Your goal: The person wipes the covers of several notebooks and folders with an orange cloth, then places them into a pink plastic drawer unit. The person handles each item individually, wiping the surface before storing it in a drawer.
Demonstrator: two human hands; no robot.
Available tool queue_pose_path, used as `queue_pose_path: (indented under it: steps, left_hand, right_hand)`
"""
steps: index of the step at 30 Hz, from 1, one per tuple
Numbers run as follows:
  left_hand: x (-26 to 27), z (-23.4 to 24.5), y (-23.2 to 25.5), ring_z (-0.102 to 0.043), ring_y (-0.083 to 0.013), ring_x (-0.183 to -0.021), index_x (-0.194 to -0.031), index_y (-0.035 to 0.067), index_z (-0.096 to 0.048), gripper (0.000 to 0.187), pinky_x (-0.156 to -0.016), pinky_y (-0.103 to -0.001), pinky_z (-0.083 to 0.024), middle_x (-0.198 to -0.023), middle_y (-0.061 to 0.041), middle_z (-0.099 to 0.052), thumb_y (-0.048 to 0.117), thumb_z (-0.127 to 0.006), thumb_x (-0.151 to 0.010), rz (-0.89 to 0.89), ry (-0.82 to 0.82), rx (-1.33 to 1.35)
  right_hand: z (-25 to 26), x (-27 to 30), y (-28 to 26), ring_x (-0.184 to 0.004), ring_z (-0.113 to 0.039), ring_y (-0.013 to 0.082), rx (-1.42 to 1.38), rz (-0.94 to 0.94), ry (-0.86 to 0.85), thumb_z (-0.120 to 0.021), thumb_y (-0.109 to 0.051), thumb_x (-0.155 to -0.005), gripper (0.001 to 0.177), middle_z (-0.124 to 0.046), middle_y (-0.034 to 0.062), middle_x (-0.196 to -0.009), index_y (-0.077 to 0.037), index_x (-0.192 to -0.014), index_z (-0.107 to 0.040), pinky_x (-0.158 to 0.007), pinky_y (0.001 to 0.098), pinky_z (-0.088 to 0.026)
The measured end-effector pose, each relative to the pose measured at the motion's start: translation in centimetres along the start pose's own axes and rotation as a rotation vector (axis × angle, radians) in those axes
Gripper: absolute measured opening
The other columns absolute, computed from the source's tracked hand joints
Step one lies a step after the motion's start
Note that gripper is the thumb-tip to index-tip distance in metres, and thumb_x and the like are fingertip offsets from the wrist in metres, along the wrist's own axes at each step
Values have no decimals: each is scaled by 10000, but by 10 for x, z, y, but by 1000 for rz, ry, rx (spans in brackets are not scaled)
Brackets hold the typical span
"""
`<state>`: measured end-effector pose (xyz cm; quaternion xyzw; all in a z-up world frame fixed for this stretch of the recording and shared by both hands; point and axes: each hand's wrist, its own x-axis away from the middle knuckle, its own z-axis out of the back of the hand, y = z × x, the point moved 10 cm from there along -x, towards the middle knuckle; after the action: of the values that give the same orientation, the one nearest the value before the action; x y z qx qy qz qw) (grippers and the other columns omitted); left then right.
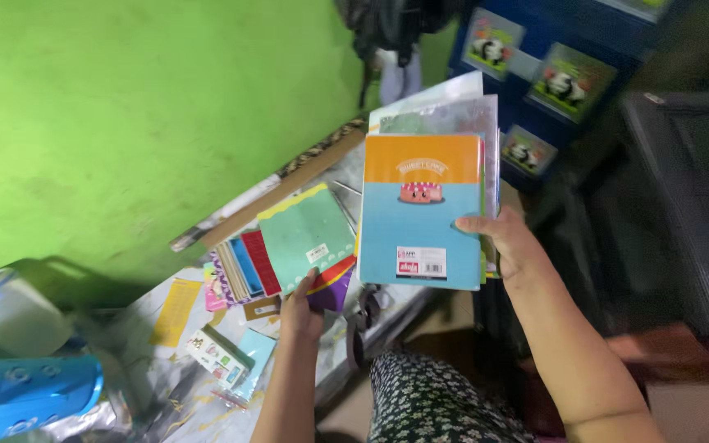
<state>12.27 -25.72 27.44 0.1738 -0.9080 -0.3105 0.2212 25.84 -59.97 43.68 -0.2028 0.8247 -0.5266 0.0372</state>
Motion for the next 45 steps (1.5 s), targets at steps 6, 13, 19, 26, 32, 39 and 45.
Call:
queue_pose_path:
  steps: [6,13,19,26,32,39,45]
  left_hand:
    - [63,-57,-24,-670,-253,-1140,-1316,32,-596,428,-960,-422,-548,-1258,-103,-687,42,-682,-898,139,-88,-51]
    - [121,-151,-65,-675,-269,-1146,-1324,8,-598,451,-985,-431,-548,-1285,-120,-687,49,-690,-884,189,-268,-122]
    - [162,-241,-105,-674,-277,-1175,-1316,-31,-598,426,-1031,-422,-540,-1309,-147,-681,16,-691,-903,193,-488,-53]
    - [228,-355,-189,-680,-258,-1150,-1312,-5,-598,436,-1008,-415,-550,-1279,-125,-684,-9,-700,-888,150,-597,-18]
    - [253,-438,-305,-695,-263,-1075,-1256,-13,-618,371,-960,-413,-579,-1196,-138,-707,-29,-702,-895,183,-630,21]
    - [223,-453,-395,-722,-245,-945,-1192,-45,-628,410,-845,-356,-591,-1088,-131,-730,-112,-681,-792,50,-585,-368]
    - [199,-440,-382,-701,-288,-806,-1157,-61,-616,429,-702,-394,-557,-918,-146,-729,-21,-759,-755,-112,-451,-813]
  right_hand:
    - [36,101,-43,-975,-721,225,14,92,119,-848,-104,-710,632,-716,125,-1121,4,-1293,-631,-874,388,-592]
    - [76,209,-119,-1027,-717,192,47,287,170,-843,-127,-720,629,-716,103,-1165,3,-1298,-630,-917,352,-581]
    - [144,290,-189,-985,-718,229,63,436,257,-833,-121,-769,602,-713,142,-1154,37,-1311,-626,-894,375,-598]
    - [244,400,-268,-1070,-719,240,75,604,316,-805,-75,-801,640,-699,158,-1204,59,-1377,-561,-972,381,-594]
    - [331,469,-309,-1114,-699,244,100,643,355,-787,-75,-825,642,-679,175,-1241,77,-1403,-551,-1010,378,-566]
    - [394,497,-329,-1114,-692,245,121,617,404,-783,-84,-819,639,-679,166,-1235,69,-1398,-561,-1009,376,-564]
    - [385,476,-346,-1100,-687,247,105,639,337,-787,-70,-827,598,-686,157,-1204,51,-1370,-568,-1011,392,-559]
